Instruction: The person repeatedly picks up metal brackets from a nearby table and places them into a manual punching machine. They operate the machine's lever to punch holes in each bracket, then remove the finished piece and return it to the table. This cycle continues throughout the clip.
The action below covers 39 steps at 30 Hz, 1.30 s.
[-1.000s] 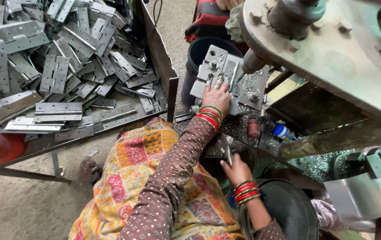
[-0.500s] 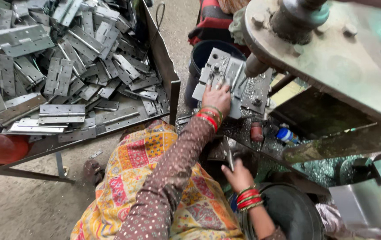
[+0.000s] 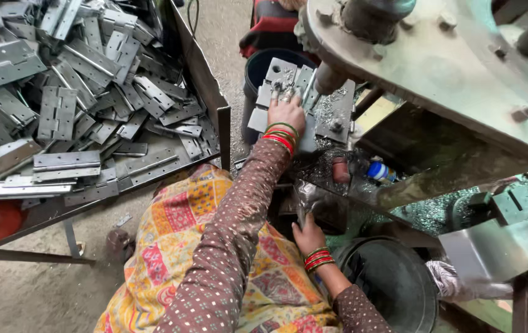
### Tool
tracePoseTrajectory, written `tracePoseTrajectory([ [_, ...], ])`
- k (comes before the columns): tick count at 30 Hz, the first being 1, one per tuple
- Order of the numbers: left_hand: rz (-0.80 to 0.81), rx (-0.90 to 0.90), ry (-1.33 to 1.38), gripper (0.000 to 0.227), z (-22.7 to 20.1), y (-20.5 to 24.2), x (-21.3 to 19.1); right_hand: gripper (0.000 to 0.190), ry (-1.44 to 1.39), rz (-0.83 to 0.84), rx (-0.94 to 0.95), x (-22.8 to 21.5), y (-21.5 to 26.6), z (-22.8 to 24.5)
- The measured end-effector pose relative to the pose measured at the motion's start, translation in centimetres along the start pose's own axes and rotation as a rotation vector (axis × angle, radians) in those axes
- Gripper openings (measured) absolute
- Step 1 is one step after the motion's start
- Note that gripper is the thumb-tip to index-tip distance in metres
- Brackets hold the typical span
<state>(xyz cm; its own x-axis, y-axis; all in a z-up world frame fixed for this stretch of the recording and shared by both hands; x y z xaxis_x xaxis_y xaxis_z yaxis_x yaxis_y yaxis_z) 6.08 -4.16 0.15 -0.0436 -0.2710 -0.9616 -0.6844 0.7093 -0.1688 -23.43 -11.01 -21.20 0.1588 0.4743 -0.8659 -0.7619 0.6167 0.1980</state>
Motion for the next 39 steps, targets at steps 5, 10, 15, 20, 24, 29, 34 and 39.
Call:
tracePoseTrajectory([
  [5,0.126,-0.022,0.008,0.027,0.6,0.5,-1.0,0.055,0.112,0.111,0.02,-3.8,-1.1,1.9],
  [10,0.077,-0.025,0.021,0.027,0.3,0.2,-0.8,0.049,0.087,0.098,0.022,-2.7,-1.3,0.6],
  [15,0.14,-0.012,0.031,0.025,0.3,0.0,-1.4,0.039,0.025,-0.083,-0.011,4.6,-1.5,-1.8],
  [20,0.159,-0.001,0.009,0.022,-0.4,0.6,-1.1,0.047,-0.032,-0.014,-0.003,4.1,-0.7,-1.8],
  [24,0.093,0.01,0.011,0.022,0.8,0.2,-1.0,0.067,0.085,0.137,0.067,-3.1,-0.1,1.7],
  [29,0.052,0.096,-0.106,0.027,-1.2,4.4,-1.2,0.051,-0.058,-0.021,-0.037,-10.0,2.0,6.0],
  [34,-0.213,0.152,-0.258,0.033,-5.1,14.4,-2.0,0.047,-0.121,-0.111,-0.057,-11.1,2.4,7.6],
  [39,-0.51,0.324,-0.176,0.024,-4.7,16.9,-4.0,0.044,-0.118,-0.2,-0.142,-10.3,3.0,6.6],
])
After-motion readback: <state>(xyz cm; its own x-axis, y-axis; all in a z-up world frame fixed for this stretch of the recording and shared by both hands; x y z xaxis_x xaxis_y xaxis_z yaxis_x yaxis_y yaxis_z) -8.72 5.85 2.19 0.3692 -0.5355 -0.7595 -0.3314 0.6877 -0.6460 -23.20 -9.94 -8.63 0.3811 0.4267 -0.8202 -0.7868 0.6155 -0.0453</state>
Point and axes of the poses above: each hand's wrist, its own y-axis away from the middle knuckle, its own x-axis out of the palm, z = x × y, the point moved 2 cm from there along -y, towards the middle knuckle, and after that the axes turned 12 degrees about x, right-handed, at the moved point
